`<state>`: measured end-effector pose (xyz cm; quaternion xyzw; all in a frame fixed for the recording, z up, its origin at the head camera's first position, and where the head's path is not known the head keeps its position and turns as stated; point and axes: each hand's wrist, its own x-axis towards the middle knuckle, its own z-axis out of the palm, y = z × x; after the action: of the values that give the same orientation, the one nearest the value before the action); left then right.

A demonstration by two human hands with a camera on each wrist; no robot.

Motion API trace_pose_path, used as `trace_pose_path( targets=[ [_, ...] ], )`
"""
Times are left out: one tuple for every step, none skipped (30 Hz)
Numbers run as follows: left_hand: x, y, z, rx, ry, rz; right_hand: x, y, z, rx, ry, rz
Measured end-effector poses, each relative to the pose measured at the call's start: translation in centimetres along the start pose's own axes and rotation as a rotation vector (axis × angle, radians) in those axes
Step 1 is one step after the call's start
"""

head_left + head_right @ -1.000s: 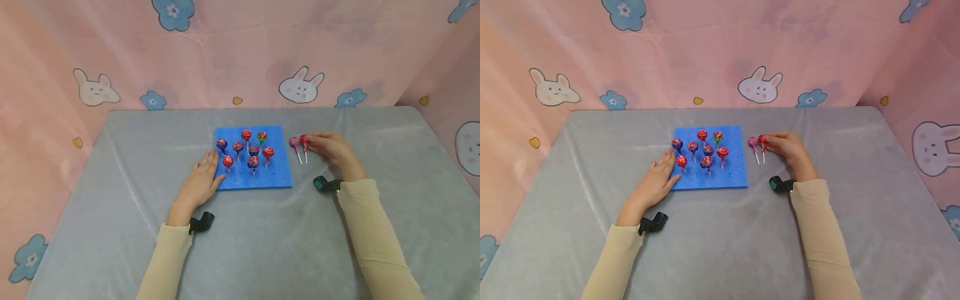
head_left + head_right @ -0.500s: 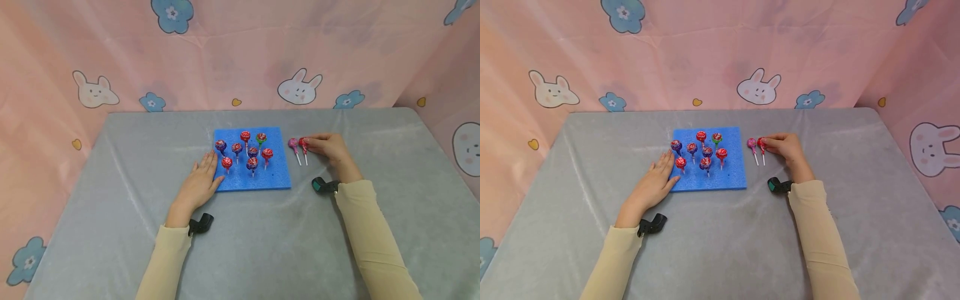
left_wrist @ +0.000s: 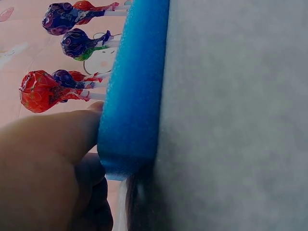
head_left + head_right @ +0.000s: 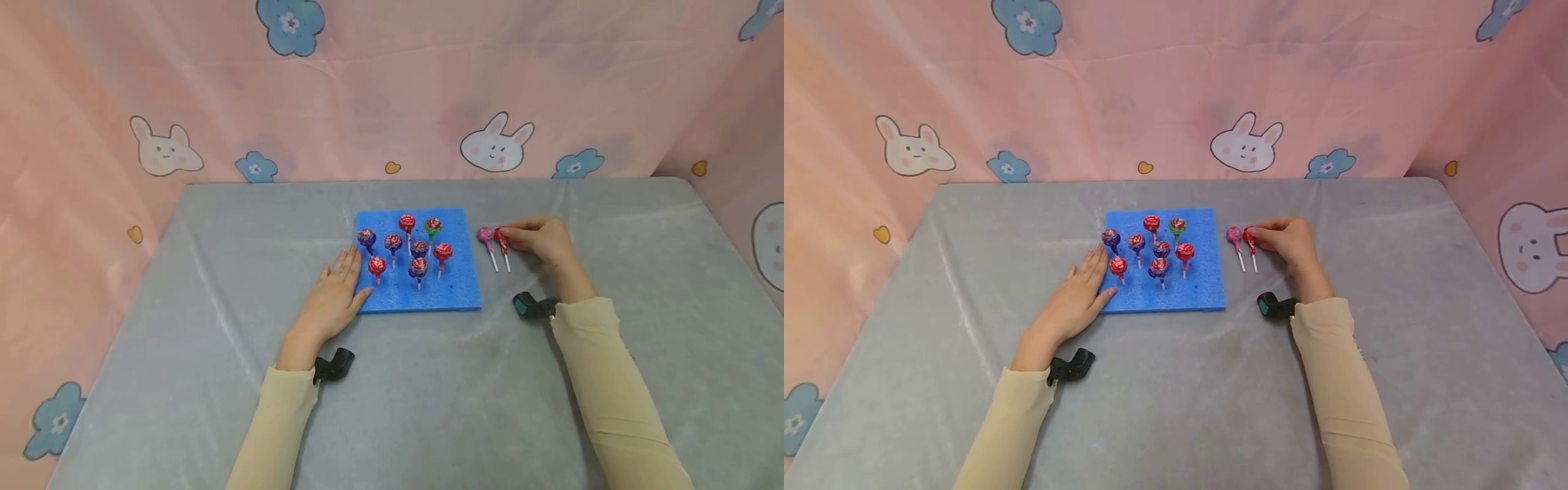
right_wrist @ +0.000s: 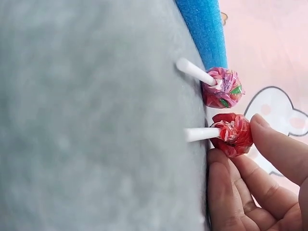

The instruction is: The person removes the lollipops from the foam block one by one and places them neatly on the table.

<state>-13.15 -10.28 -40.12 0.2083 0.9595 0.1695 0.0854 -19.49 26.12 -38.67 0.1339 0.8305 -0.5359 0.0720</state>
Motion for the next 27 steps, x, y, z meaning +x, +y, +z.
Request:
trace_pose_path(
  targets=[
    [0.0,0.0,0.0,-0.002,-0.002,-0.001,0.0,-0.1,0.0,0.005,-0.001,-0.002],
    [0.0,0.0,-0.1,-0.005,0.0,0.001,0.0,-0.1,0.0,0.015,-0.001,-0.006],
    [-0.1,0.0,-0.1,-0.007,-0.002,-0.001,0.0,-0.2,0.0,0.023,-0.003,-0.01],
    [-0.1,0.0,-0.1,-0.009,-0.003,-0.002,0.0,-0.2,0.0,0.029,-0.005,-0.014],
    [-0.1,0.0,-0.1,-0.01,-0.004,-0.006,0.0,-0.3,0.0,0.033,-0.007,-0.017],
    [-0.2,0.0,-0.1,-0.012,-0.001,-0.005,-0.1,-0.3,0.0,0.037,-0.009,-0.02],
    [-0.2,0.0,-0.1,-0.012,0.0,-0.006,-0.1,-0.3,0.1,0.036,-0.01,-0.024],
    [-0.2,0.0,-0.1,-0.01,-0.001,-0.006,-0.2,-0.3,0.1,0.034,-0.012,-0.021],
    [-0.2,0.0,-0.1,-0.008,-0.006,-0.009,-0.2,-0.2,0.0,0.031,-0.013,-0.016],
    [-0.2,0.0,-0.1,-0.007,-0.008,-0.009,-0.3,-0.2,0.0,0.032,-0.013,-0.012],
    [-0.3,0.0,-0.1,-0.007,-0.006,-0.004,-0.3,-0.1,0.0,0.032,-0.011,-0.007],
    [-0.3,0.0,-0.1,-0.006,-0.004,0.0,-0.4,-0.1,0.0,0.036,-0.008,-0.003],
    [-0.3,0.0,-0.1,-0.005,-0.004,0.0,-0.4,0.0,0.0,0.044,-0.005,0.0],
    [-0.3,0.0,0.0,-0.007,-0.001,0.003,-0.4,0.1,0.0,0.056,-0.001,0.002],
    [-0.3,0.0,0.0,-0.01,0.002,0.003,-0.4,0.1,-0.1,0.067,0.003,0.003],
    [-0.2,0.0,0.0,-0.01,0.006,0.005,-0.5,0.2,-0.1,0.077,0.006,0.0],
    [-0.2,0.0,0.0,-0.01,0.012,0.007,-0.5,0.2,-0.1,0.087,0.008,-0.003],
    [-0.2,-0.1,0.0,-0.01,0.012,0.004,-0.6,0.1,0.0,0.09,0.012,-0.006],
    [-0.2,-0.1,0.0,-0.011,0.013,0.006,-0.7,0.1,0.0,0.094,0.013,-0.012],
    [-0.2,-0.1,0.0,-0.01,0.011,0.005,-0.8,0.1,-0.1,0.101,0.015,-0.014],
    [-0.2,-0.1,0.0,-0.009,0.011,0.008,-1.0,0.0,-0.1,0.105,0.021,-0.015],
    [-0.1,-0.1,0.0,-0.007,0.009,0.007,-1.1,-0.1,-0.1,0.102,0.028,-0.02],
    [-0.1,-0.1,0.0,-0.007,0.008,0.007,-1.3,-0.2,-0.1,0.1,0.037,-0.024],
    [-0.1,0.0,0.0,-0.006,0.005,0.006,-1.4,-0.3,-0.2,0.09,0.049,-0.028],
    [-0.1,0.0,-0.1,-0.005,0.003,0.005,-1.5,-0.4,-0.2,0.083,0.055,-0.034],
    [-0.1,0.0,-0.1,-0.004,-0.001,0.001,-1.7,-0.5,-0.2,0.073,0.065,-0.034],
    [-0.1,0.0,-0.1,-0.005,-0.003,-0.001,-1.8,-0.7,-0.2,0.058,0.07,-0.032]
  ],
)
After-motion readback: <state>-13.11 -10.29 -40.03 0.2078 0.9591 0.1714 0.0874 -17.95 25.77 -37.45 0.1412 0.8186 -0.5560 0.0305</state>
